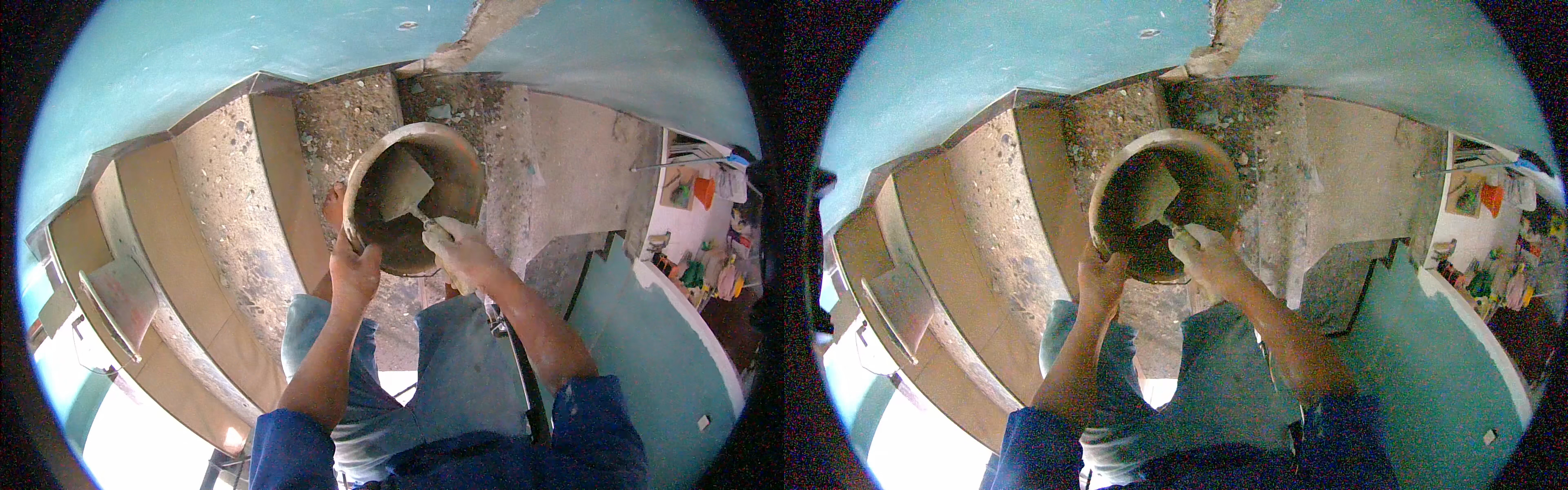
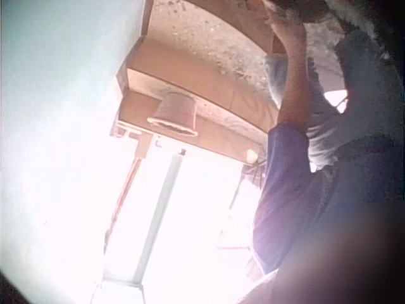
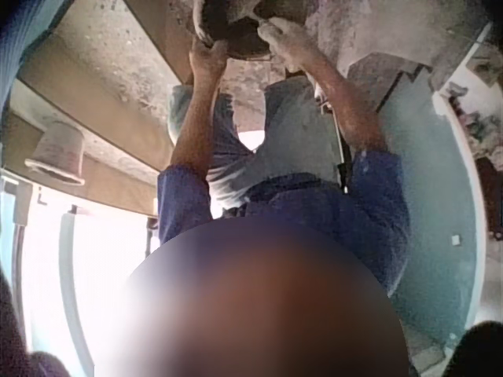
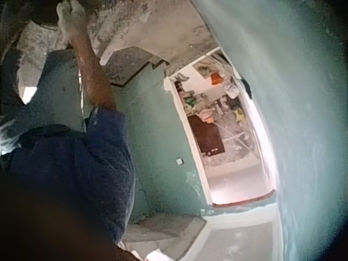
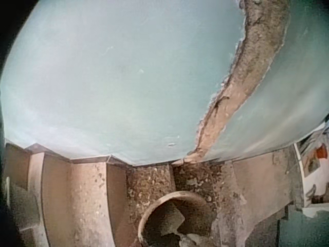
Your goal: The person scoops plaster from a bucket with a trowel and applies it to a damaged section of a light blue wall. They repeatedly smooth the plaster along a vertical crack and adjacent area, working from bottom to top.
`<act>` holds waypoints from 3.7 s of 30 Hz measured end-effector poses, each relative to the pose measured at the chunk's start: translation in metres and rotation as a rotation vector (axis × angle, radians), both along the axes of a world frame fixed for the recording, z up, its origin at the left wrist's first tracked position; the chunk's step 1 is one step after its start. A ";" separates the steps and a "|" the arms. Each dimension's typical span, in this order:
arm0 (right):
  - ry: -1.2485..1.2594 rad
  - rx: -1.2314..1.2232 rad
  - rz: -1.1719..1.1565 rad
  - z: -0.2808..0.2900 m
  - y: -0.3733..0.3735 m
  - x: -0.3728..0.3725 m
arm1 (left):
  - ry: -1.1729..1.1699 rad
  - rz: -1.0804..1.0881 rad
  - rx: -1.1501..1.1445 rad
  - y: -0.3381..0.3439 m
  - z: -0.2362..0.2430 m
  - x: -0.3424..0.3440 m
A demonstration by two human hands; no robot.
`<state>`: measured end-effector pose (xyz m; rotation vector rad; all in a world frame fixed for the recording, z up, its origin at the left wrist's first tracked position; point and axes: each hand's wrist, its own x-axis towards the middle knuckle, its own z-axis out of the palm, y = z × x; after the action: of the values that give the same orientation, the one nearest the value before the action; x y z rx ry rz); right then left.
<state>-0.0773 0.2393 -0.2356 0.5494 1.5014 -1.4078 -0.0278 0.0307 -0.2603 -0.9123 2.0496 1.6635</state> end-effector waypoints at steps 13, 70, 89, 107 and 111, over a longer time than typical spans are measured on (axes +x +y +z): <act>-0.032 -0.152 -0.148 0.018 0.035 0.043 | -0.048 0.023 0.054 -0.002 0.015 -0.012; 0.958 0.957 0.331 -0.049 0.170 -0.143 | -0.290 0.387 0.177 -0.006 0.034 -0.029; 0.704 0.769 0.216 0.007 0.132 -0.064 | -0.252 0.349 0.280 -0.010 0.027 -0.026; 0.551 0.474 0.624 -0.021 0.052 -0.001 | -0.012 0.018 -0.015 0.006 0.007 -0.012; 0.605 0.568 0.640 -0.008 0.056 -0.003 | -0.042 -0.106 -0.131 0.012 0.018 -0.018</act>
<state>-0.0799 0.2955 -0.2433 -0.0741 2.3221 -0.6473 -0.0463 0.0423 -0.2427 -0.8563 2.1591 1.4584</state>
